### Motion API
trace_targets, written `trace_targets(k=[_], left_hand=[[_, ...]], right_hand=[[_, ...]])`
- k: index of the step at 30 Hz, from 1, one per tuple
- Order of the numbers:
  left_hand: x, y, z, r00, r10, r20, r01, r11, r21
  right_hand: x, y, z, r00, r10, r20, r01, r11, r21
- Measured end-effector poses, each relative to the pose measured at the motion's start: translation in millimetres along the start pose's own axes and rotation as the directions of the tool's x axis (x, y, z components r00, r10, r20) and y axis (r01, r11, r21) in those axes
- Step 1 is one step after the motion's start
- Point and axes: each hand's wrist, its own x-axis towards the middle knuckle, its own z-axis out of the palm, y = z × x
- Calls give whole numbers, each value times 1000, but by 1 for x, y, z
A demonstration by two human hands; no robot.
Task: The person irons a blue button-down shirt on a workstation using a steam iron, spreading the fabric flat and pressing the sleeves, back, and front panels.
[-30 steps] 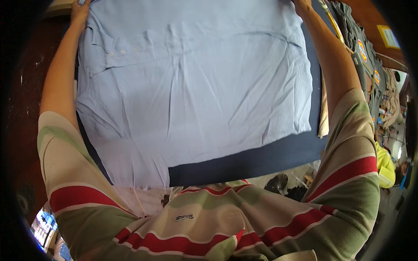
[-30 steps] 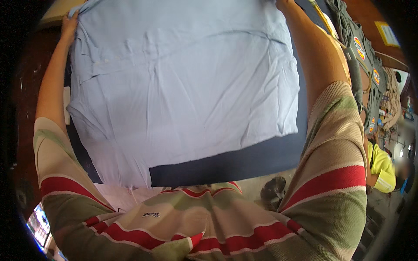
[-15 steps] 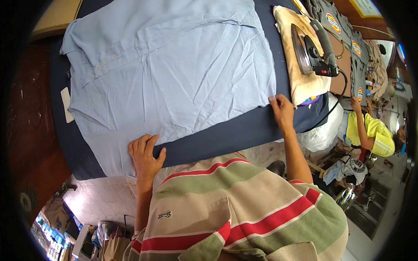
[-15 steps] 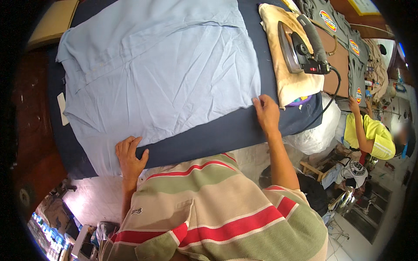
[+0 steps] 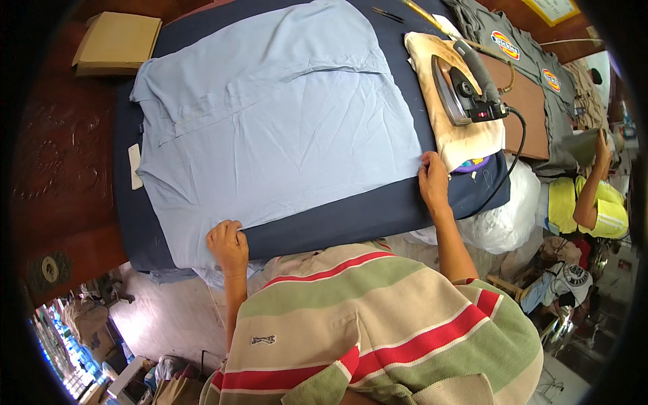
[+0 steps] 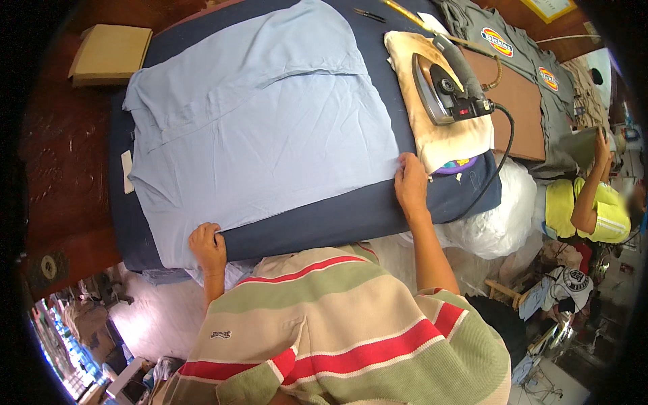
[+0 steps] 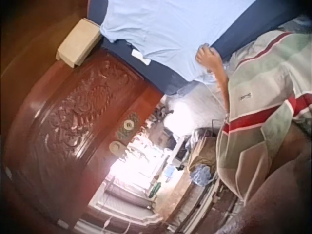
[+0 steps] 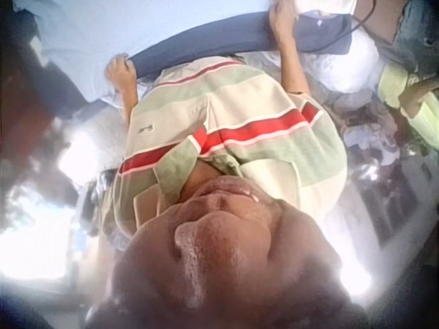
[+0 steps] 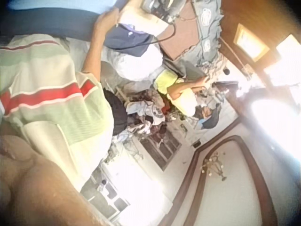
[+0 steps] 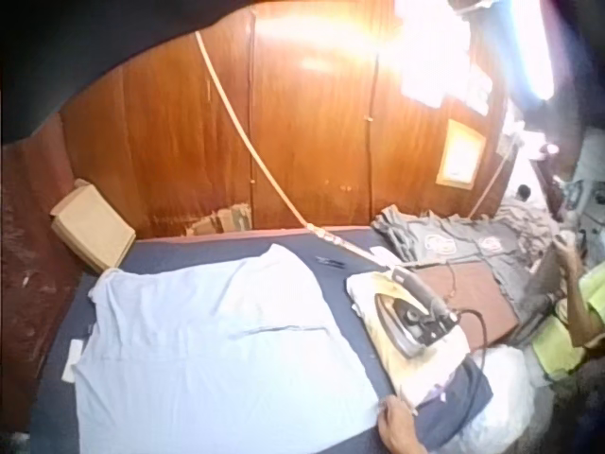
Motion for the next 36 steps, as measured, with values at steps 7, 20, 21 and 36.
trace_targets(k=[7, 20, 21, 36], left_hand=[[9, -18, -12, 979, -128, -162, 128, 992, -10], [83, -160, -25, 619, -785, -36, 776, 603, 184], [83, -157, -30, 576, -817, -16, 805, 564, 185], [168, -317, -36, 557, -797, 234, 815, 469, -340]], right_hand=[[122, -52, 37, 904, -410, -117, 418, 907, 49], [181, -83, 106, 919, -291, 265, 385, 805, -452], [181, -82, 104, 921, -285, 265, 380, 805, -456], [180, -89, 107, 905, -333, 266, 420, 797, -433]])
